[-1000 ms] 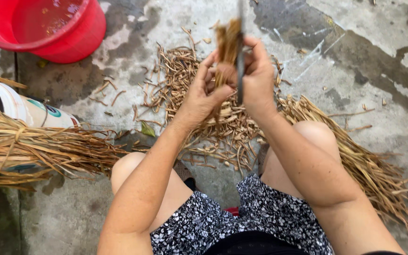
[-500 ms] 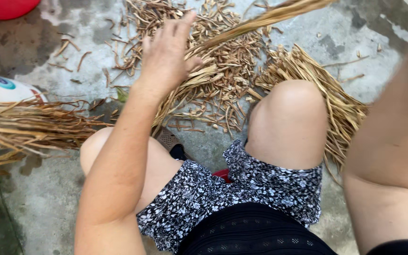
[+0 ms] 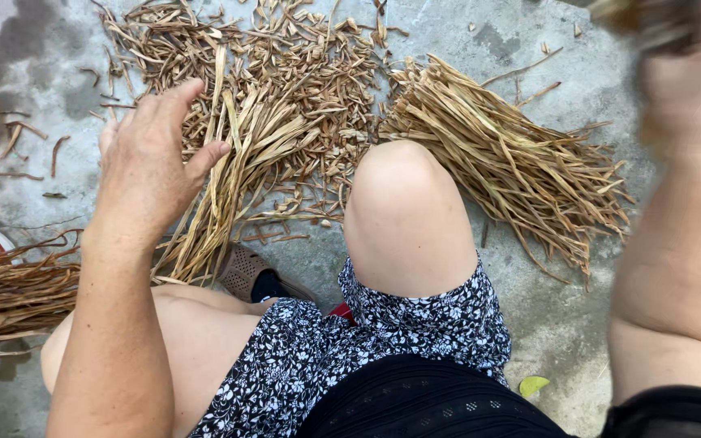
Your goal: The person sits on a low stool on a concrete floor and trims dried palm leaves with scissors, cutting off hard stem ends and unwanted parts. They sort the trimmed leaves into a pile and drop the cut scraps onto a growing scrap pile beside them.
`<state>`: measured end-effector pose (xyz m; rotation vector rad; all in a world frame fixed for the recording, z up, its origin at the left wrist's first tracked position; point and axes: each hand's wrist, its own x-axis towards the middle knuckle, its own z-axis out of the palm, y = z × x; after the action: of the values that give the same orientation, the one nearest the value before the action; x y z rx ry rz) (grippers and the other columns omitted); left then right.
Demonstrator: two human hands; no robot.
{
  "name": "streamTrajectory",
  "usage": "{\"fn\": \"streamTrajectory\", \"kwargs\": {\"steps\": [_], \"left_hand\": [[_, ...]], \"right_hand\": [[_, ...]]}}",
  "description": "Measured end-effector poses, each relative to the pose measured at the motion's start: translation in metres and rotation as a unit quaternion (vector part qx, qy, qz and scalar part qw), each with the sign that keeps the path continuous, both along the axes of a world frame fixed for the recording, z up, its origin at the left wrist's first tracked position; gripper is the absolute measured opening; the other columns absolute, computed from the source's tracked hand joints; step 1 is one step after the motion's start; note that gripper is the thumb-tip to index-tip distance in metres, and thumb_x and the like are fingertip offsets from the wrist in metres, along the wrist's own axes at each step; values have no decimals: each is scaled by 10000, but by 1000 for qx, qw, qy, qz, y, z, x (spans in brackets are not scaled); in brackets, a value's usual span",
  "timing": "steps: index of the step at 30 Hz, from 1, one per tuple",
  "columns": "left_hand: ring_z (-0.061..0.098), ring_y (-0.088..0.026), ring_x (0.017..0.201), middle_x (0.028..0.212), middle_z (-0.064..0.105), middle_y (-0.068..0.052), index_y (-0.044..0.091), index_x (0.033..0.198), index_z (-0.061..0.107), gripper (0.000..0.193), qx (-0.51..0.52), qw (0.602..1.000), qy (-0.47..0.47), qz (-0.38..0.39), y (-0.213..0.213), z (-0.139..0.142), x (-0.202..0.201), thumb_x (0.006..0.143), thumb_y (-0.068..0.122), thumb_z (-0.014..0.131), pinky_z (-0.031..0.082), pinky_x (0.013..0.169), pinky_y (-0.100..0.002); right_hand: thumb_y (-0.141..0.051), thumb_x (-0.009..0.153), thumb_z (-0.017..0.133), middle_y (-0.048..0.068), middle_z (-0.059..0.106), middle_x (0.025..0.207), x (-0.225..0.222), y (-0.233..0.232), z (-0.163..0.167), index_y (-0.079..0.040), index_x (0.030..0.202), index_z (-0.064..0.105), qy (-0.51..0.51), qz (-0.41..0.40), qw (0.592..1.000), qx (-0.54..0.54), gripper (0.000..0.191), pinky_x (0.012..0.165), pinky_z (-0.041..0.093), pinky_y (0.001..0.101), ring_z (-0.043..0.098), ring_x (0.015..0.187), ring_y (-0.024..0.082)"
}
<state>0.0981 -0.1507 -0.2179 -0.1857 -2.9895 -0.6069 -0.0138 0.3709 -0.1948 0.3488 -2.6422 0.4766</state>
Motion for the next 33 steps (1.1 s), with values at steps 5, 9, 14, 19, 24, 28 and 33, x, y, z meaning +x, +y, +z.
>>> {"fn": "streamTrajectory", "kwargs": {"steps": [5,9,14,19,24,28,33], "left_hand": [[602,-353,1133,1221,654,-140,138,1453,572,604,-11,1000,-14,-2,7,-3,-1,916,303,794,336,1090,-605],[601,-350,1142,1205,658,-138,139,1445,583,578,-20,1000,-14,1,8,-2,0,932,316,781,349,1077,-595],[610,-338,1158,1230,667,-129,132,1425,594,542,-11,1000,-6,-4,3,-1,4,943,304,772,374,1032,-577],[610,-345,1137,1228,667,-135,125,1398,611,520,-18,1000,-17,3,-9,0,7,937,294,782,387,983,-550],[643,-338,1066,1166,683,-144,89,1339,664,435,56,998,25,16,-18,16,11,955,222,819,483,915,-471],[713,-183,1069,1083,733,-47,80,1125,731,172,309,949,9,-59,7,40,30,993,170,796,559,964,-351],[691,-117,1047,1074,720,3,109,960,686,200,564,758,-100,-312,65,67,92,956,250,826,552,956,-258]], "right_hand": [[-28,921,813,61,765,1055,-40,-45,-180,-184,1218,631,-131,-10,991,-16,382,799,607,377,746,941,228],[-96,868,812,153,751,958,-31,-90,-232,-251,1185,647,-198,-134,971,-28,390,758,539,511,714,880,387],[-133,821,818,176,736,942,-24,-103,-235,-249,1191,650,-212,-151,964,-50,423,769,526,532,689,889,435],[-94,860,789,217,723,1022,-32,-66,-241,-179,1274,654,-201,-64,977,-16,443,812,534,520,690,913,442],[-11,857,784,157,758,1095,-50,-38,-221,-70,1243,672,-123,25,990,-57,406,866,576,399,748,992,273],[8,943,786,110,759,1100,-69,-53,-169,-6,1285,625,-176,82,967,-163,379,820,608,325,732,961,166],[79,1026,750,138,734,1106,-60,-113,-70,85,1271,564,-128,301,940,-94,307,824,612,289,736,1027,156]]}}
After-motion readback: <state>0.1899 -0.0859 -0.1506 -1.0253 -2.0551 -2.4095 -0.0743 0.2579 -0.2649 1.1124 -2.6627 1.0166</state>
